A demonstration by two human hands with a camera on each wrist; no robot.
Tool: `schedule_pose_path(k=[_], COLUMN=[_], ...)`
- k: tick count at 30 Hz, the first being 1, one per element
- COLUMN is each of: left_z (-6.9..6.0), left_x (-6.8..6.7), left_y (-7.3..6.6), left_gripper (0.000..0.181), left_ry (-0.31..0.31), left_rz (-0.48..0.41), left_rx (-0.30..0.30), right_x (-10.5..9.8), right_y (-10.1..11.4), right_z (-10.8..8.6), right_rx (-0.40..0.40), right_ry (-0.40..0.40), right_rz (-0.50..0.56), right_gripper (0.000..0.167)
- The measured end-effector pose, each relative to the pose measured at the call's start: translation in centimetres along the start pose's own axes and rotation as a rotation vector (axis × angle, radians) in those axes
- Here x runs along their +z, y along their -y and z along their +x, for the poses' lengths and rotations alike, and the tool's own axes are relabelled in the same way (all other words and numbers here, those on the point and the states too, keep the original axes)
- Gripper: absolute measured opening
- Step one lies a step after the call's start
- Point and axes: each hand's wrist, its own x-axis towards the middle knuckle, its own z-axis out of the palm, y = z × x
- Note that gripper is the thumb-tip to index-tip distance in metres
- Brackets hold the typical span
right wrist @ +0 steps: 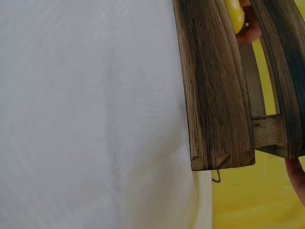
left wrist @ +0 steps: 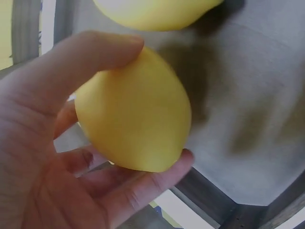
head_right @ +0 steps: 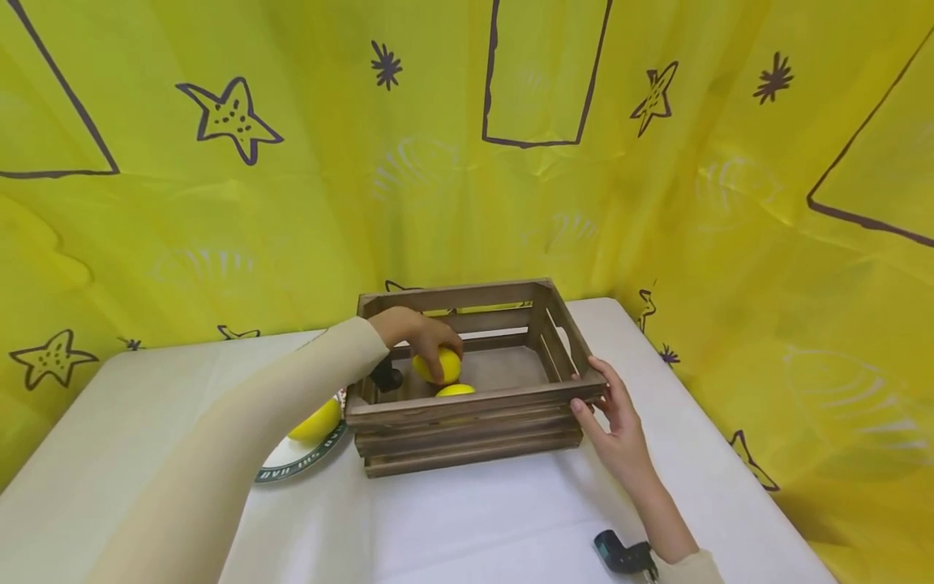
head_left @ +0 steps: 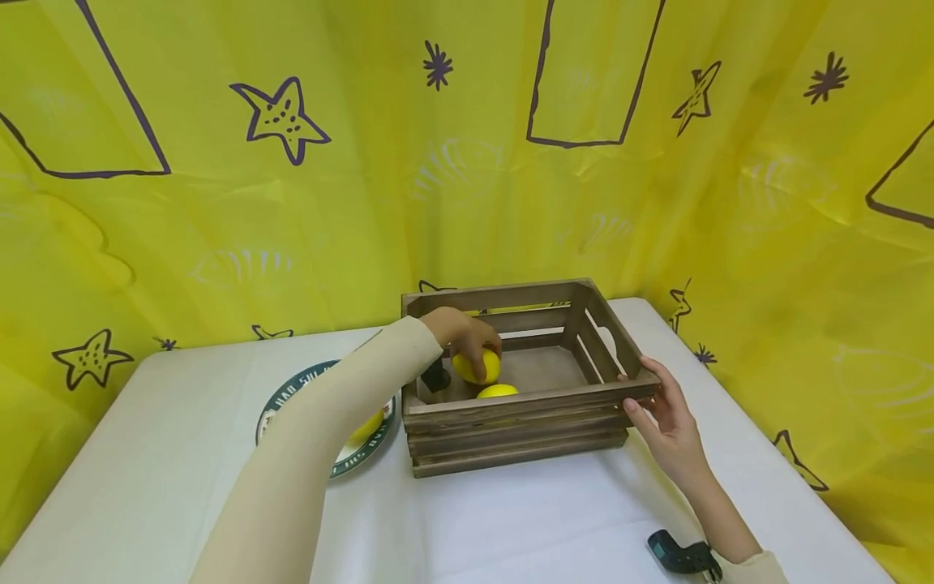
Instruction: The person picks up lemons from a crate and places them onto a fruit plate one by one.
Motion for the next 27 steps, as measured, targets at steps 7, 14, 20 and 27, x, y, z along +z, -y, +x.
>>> schedule_pose_path(k=[7,14,20,27], left_z=[-0.07,-0.12,-0.20,-0.39], left_x=[-0.24,-0.52,-0.81,-0.90], left_y=[-0.14,-0.51,-0.56,-0.24], left_gripper=[0.062,0.058,0.059,0.058], left_ry=[-0.039,-0.070,-0.121,-0.198], left_rz=[-0.063,-0.060,-0.057,0.001], left_rx=[-0.021,0.052,0.158,0.247], right_x=[-0.05,-0.06,0.02,0.14], right_y=[-0.09,-0.15,-0.27,-0.25], right_z=[-0.08,-0.01,-0.02,-0.08], right_rx=[-0.013,-0.030,-0.043,-0.036], right_ry=[0.009,0.009,-0.009,0.005], right_rz=[0.006,0.018,0.057,0.050], right_gripper=[0.065,0.066,0.070,0.068])
